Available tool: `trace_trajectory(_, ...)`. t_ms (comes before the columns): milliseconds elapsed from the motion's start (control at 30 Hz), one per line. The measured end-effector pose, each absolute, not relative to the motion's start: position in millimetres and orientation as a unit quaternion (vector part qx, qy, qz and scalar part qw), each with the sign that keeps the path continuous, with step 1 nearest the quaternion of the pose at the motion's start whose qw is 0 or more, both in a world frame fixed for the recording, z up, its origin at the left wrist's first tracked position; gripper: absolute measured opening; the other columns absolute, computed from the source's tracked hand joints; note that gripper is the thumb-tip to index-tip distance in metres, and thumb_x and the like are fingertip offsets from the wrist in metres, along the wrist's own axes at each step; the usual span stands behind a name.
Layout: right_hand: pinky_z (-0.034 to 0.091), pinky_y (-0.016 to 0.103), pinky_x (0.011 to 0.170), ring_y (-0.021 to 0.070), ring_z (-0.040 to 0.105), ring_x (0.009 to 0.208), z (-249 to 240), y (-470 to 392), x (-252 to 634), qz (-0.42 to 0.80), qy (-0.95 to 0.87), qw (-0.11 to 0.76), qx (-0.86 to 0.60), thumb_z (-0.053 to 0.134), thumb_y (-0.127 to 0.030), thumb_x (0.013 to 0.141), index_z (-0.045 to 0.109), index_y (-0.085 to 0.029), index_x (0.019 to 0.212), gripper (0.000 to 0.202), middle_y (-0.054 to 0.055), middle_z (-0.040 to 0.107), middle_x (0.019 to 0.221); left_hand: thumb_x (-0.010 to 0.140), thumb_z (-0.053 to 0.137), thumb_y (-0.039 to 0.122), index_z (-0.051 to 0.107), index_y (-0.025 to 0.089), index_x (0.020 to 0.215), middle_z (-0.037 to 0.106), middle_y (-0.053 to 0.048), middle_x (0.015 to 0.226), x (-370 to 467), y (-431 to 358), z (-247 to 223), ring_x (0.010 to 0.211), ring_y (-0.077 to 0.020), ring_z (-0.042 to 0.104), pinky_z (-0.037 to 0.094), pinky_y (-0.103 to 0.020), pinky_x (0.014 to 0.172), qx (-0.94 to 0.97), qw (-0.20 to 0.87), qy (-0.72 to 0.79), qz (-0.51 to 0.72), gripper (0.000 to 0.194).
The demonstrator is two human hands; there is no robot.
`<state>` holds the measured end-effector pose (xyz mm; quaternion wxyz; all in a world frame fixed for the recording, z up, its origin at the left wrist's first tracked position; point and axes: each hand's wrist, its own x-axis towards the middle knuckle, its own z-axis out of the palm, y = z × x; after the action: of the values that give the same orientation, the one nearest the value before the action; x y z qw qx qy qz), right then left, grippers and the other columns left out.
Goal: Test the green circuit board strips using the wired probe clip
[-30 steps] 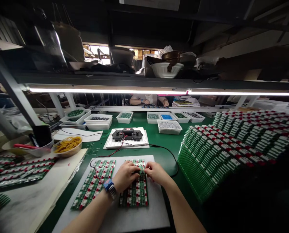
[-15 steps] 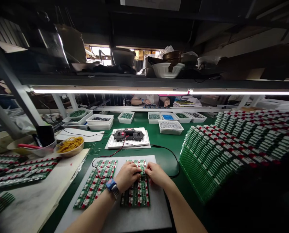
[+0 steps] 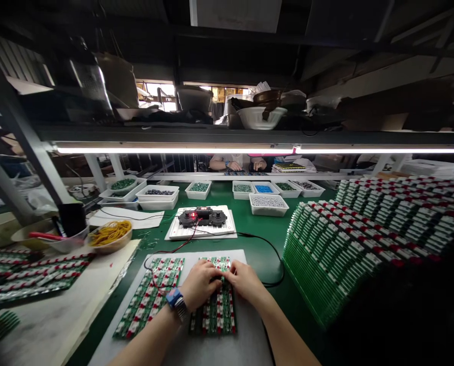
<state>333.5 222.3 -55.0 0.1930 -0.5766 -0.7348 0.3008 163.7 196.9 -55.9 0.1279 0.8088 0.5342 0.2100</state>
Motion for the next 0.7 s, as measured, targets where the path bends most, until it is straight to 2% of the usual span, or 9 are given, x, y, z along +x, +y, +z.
trace_trajectory(133, 0.032, 0.02, 0.044, 0.0107, 0.05, 0.041, -53, 223, 337, 0.363, -0.723, 0.192, -0.556, 0.05, -0.026, 0.09, 0.045, -0.02, 0.068, 0.024, -0.007, 0.049, 0.051, 0.081, 0.065, 0.022, 0.074, 0.024, 0.088, 0.069, -0.003, 0.087, 164, 196, -55, 0.092, -0.0235, 0.054, 0.042, -0.034, 0.085, 0.809, 0.129, 0.534, 0.211, 0.012)
trace_trajectory(300, 0.032, 0.019, 0.042, 0.0116, 0.051, 0.04, -52, 223, 340, 0.368, -0.726, 0.175, -0.555, 0.048, -0.021, 0.089, 0.049, -0.02, 0.072, 0.017, -0.008, 0.048, 0.049, 0.081, 0.065, 0.021, 0.074, 0.024, 0.089, 0.068, -0.003, 0.088, 164, 196, -56, 0.094, -0.0233, 0.054, 0.042, -0.033, 0.085, 0.809, 0.125, 0.533, 0.214, 0.012)
trace_trajectory(467, 0.033, 0.021, 0.052, 0.0147, 0.057, 0.055, -46, 219, 346, 0.273, -0.77, 0.15, -0.557, 0.051, -0.024, 0.088, 0.058, -0.018, 0.072, 0.019, -0.002, 0.059, 0.056, 0.081, 0.066, 0.022, 0.073, 0.024, 0.091, 0.067, -0.004, 0.088, 165, 195, -54, 0.094, -0.0233, 0.054, 0.042, -0.034, 0.085, 0.807, 0.122, 0.539, 0.208, 0.013)
trace_trajectory(600, 0.031, 0.023, 0.056, 0.0185, 0.06, 0.066, -43, 215, 347, 0.207, -0.785, 0.13, -0.569, 0.051, -0.027, 0.089, 0.063, -0.019, 0.076, 0.02, 0.003, 0.067, 0.07, 0.081, 0.065, 0.022, 0.073, 0.024, 0.092, 0.067, -0.004, 0.088, 165, 194, -54, 0.095, -0.0233, 0.053, 0.042, -0.034, 0.086, 0.806, 0.125, 0.539, 0.212, 0.014)
trace_trajectory(700, 0.031, 0.024, 0.058, 0.0191, 0.06, 0.07, -46, 216, 346, 0.206, -0.792, 0.131, -0.561, 0.049, -0.026, 0.09, 0.063, -0.018, 0.075, 0.022, 0.005, 0.068, 0.074, 0.081, 0.064, 0.023, 0.073, 0.024, 0.091, 0.066, -0.004, 0.088, 164, 194, -57, 0.095, -0.0232, 0.053, 0.041, -0.034, 0.087, 0.804, 0.127, 0.54, 0.214, 0.013)
